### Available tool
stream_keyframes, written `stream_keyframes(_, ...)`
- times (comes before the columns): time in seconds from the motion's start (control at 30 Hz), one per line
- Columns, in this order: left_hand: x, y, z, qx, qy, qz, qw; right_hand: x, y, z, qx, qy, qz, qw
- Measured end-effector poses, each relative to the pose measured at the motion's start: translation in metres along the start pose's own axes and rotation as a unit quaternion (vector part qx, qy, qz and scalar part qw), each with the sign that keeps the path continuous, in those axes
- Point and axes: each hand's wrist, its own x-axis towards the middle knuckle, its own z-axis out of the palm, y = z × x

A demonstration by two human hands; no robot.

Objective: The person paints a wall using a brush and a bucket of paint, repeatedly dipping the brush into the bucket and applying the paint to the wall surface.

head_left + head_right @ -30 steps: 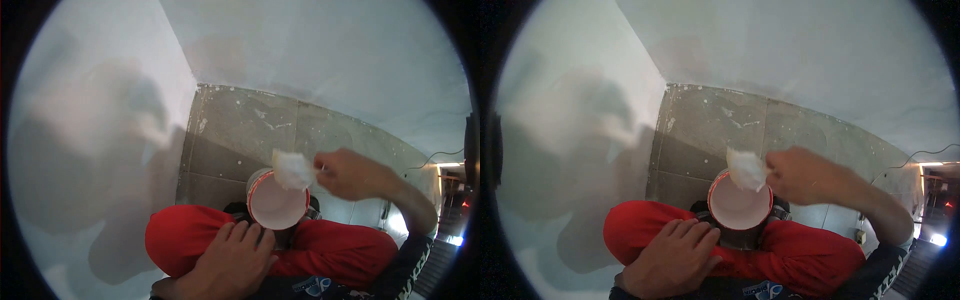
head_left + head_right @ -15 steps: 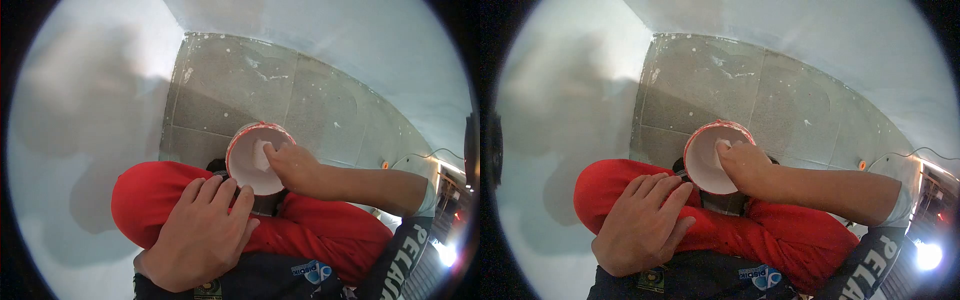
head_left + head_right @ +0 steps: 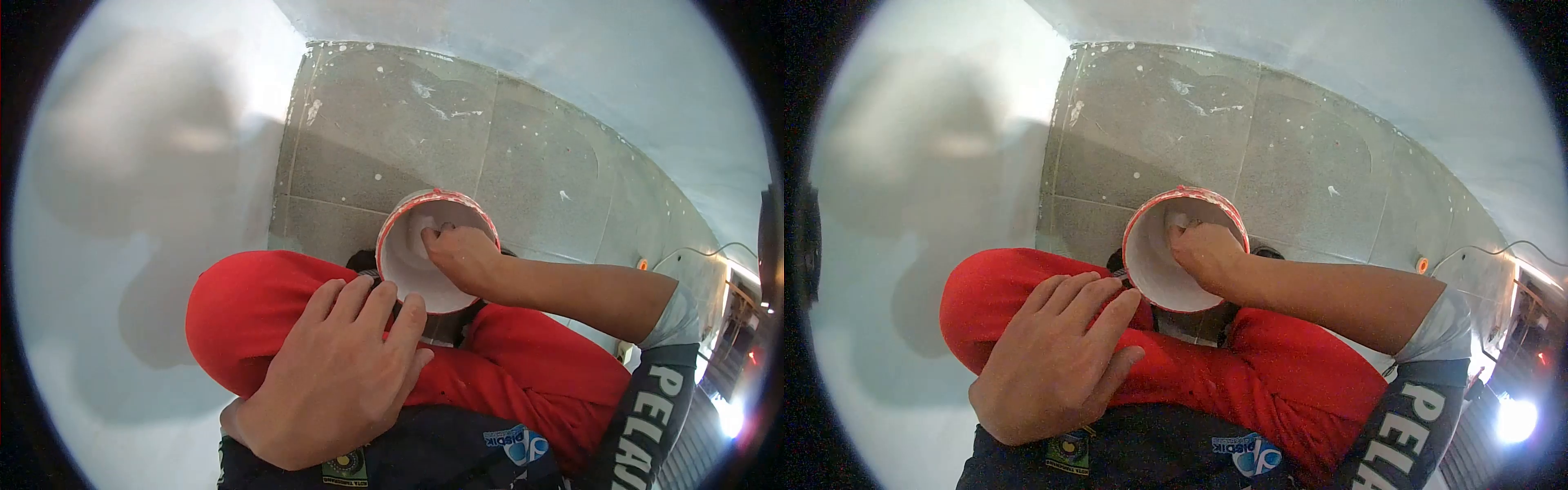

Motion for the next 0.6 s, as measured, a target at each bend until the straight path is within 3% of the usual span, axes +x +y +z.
stream_keyframes(0.17,-0.002,0.0,0.001,0.001,0.027,0.016,1.0,0.004,0.0,0.006,0.013,-0.018,0.01,1.0)
stream_keyframes(0.6,-0.007,0.0,-0.004,0.005,-0.012,-0.014,1.0,0.011,-0.001,0.01,0.022,-0.044,0.029,0.998)
